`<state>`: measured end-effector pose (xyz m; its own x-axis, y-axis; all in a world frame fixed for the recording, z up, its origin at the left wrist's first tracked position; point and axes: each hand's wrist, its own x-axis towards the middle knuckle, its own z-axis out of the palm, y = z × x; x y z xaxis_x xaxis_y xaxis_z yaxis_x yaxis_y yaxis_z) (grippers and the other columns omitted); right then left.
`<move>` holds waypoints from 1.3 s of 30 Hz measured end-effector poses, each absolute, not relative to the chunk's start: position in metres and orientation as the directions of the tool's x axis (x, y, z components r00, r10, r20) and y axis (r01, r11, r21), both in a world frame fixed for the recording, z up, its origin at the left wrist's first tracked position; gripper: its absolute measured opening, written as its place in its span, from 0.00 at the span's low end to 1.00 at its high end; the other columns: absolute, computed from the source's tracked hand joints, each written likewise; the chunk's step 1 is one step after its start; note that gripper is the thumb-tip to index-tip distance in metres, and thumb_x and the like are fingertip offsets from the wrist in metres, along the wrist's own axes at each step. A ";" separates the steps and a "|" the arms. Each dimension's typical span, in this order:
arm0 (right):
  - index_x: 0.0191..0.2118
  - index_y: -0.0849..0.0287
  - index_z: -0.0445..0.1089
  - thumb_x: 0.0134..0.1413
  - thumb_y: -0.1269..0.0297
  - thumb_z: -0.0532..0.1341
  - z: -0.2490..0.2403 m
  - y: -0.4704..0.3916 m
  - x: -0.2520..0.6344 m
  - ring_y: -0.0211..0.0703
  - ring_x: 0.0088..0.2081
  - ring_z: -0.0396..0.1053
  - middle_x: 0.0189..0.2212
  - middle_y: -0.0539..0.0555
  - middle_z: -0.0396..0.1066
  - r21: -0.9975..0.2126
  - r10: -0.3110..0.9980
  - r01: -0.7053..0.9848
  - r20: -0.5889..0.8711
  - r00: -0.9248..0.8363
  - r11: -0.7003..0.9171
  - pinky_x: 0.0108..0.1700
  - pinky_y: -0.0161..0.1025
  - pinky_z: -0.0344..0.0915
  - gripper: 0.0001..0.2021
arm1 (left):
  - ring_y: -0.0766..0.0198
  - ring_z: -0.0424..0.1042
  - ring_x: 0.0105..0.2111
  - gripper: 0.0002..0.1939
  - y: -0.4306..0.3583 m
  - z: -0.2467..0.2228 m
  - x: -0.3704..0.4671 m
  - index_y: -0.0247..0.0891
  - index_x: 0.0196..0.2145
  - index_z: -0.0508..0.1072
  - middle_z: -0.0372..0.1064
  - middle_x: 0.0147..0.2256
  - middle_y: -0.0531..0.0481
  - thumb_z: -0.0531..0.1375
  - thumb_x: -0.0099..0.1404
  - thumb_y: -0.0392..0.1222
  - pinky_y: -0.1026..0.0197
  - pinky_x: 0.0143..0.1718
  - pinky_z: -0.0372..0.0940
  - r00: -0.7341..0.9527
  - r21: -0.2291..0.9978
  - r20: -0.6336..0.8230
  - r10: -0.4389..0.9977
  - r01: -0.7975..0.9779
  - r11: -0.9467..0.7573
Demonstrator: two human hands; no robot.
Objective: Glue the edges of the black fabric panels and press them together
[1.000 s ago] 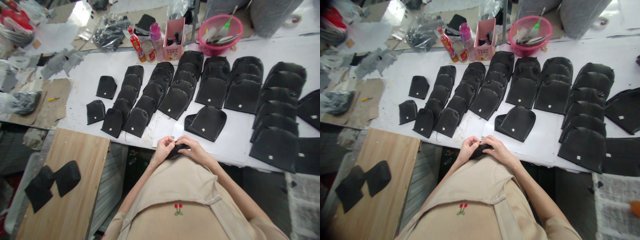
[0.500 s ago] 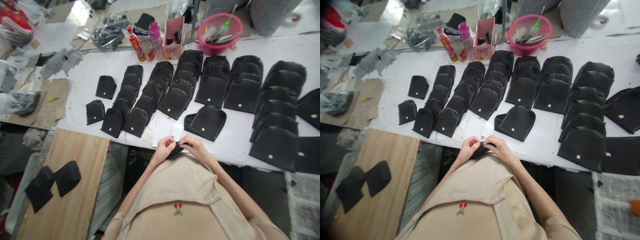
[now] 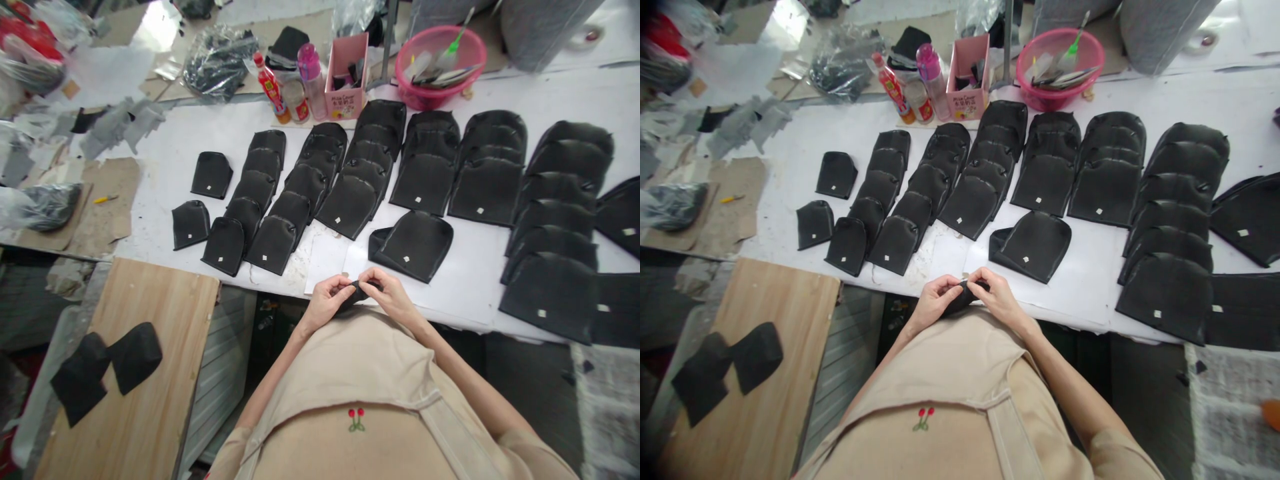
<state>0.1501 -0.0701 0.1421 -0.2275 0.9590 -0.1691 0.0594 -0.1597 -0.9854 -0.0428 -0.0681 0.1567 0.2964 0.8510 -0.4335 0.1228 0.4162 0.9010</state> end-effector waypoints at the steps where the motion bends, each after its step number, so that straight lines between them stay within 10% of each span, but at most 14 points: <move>1: 0.34 0.57 0.70 0.62 0.62 0.61 0.143 -0.070 0.150 0.40 0.34 0.67 0.31 0.50 0.71 -0.985 0.958 0.057 -0.171 -0.231 -0.162 0.38 0.37 0.63 0.06 | 0.69 0.62 0.27 0.17 -0.067 0.158 -0.043 0.33 0.37 0.75 0.68 0.29 0.53 0.64 0.65 0.52 0.66 0.30 0.57 0.304 0.902 -0.431 0.850 0.129 0.412; 39: 0.31 0.58 0.73 0.51 0.55 0.70 0.144 -0.058 0.159 0.39 0.29 0.66 0.26 0.48 0.71 -0.944 0.859 0.008 -0.305 -0.412 -0.331 0.35 0.37 0.64 0.12 | 0.69 0.57 0.26 0.13 -0.059 0.164 -0.057 0.37 0.26 0.67 0.60 0.24 0.56 0.57 0.68 0.45 0.66 0.30 0.55 0.312 0.922 -0.337 0.888 0.301 0.244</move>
<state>0.1586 -0.0579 0.1441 -0.4124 0.8586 -0.3046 0.0084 -0.3307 -0.9437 -0.0574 -0.0594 0.1642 0.3122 0.8881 -0.3375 0.3011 0.2444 0.9217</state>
